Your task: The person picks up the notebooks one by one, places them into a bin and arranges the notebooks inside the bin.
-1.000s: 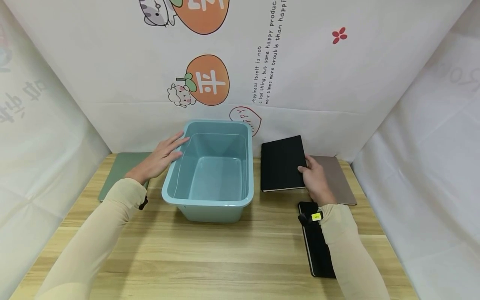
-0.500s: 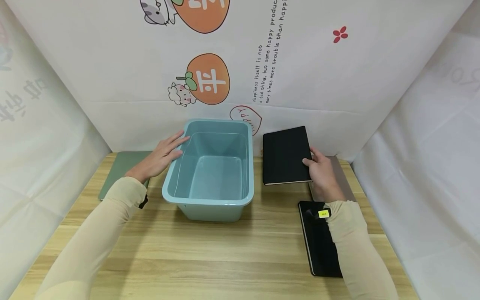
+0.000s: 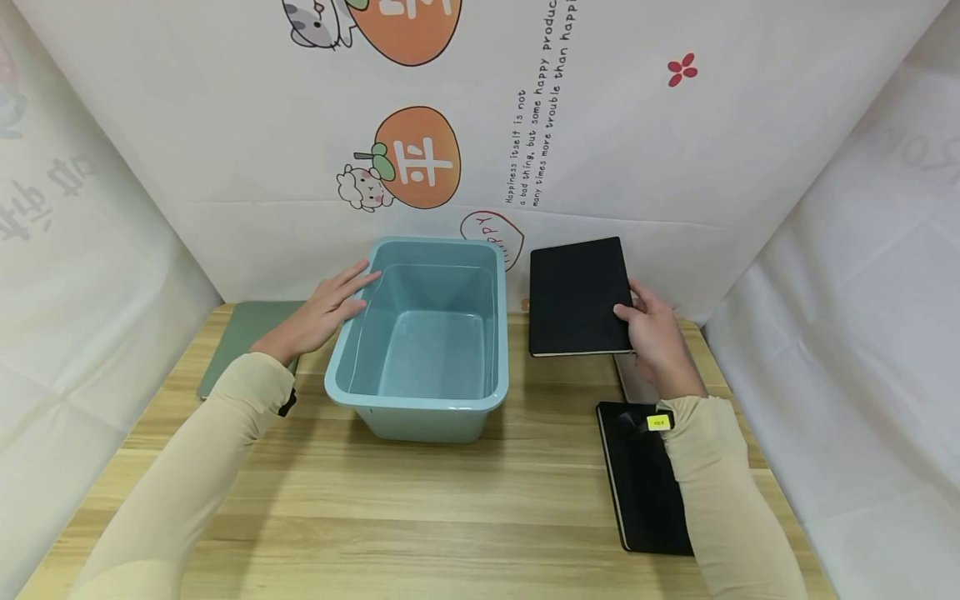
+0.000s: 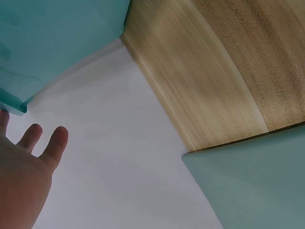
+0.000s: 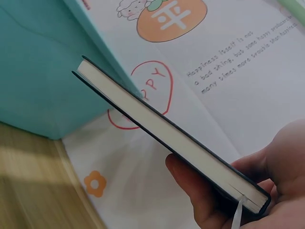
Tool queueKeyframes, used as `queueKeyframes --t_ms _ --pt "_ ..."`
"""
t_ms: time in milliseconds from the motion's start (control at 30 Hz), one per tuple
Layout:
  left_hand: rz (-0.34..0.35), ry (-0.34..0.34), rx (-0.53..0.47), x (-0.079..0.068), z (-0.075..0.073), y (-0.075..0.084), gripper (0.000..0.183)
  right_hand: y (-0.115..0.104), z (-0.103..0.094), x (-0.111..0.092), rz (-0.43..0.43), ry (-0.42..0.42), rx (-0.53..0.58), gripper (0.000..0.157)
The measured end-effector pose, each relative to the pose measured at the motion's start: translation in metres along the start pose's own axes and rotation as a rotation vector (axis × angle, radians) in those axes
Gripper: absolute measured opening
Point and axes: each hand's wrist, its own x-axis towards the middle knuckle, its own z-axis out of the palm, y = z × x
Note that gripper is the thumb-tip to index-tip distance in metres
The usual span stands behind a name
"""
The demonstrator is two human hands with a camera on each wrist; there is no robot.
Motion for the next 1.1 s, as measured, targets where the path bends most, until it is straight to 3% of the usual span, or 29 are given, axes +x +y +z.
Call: queueKeyframes --t_ms 333,733,1100 --pt "-0.005 -0.003 0.003 -0.001 0.0 0.0 0.055 -0.015 -0.002 -0.004 -0.004 -0.002 0.15 0.067" --pt "0.007 0.002 -0.01 0.0 0.001 -0.002 0.055 -0.032 0.004 -0.004 -0.011 -0.041 0.171 0.068" --pt "0.021 0.015 -0.019 0.001 0.001 -0.004 0.054 -0.047 0.014 -0.007 -0.054 -0.084 0.264 0.071"
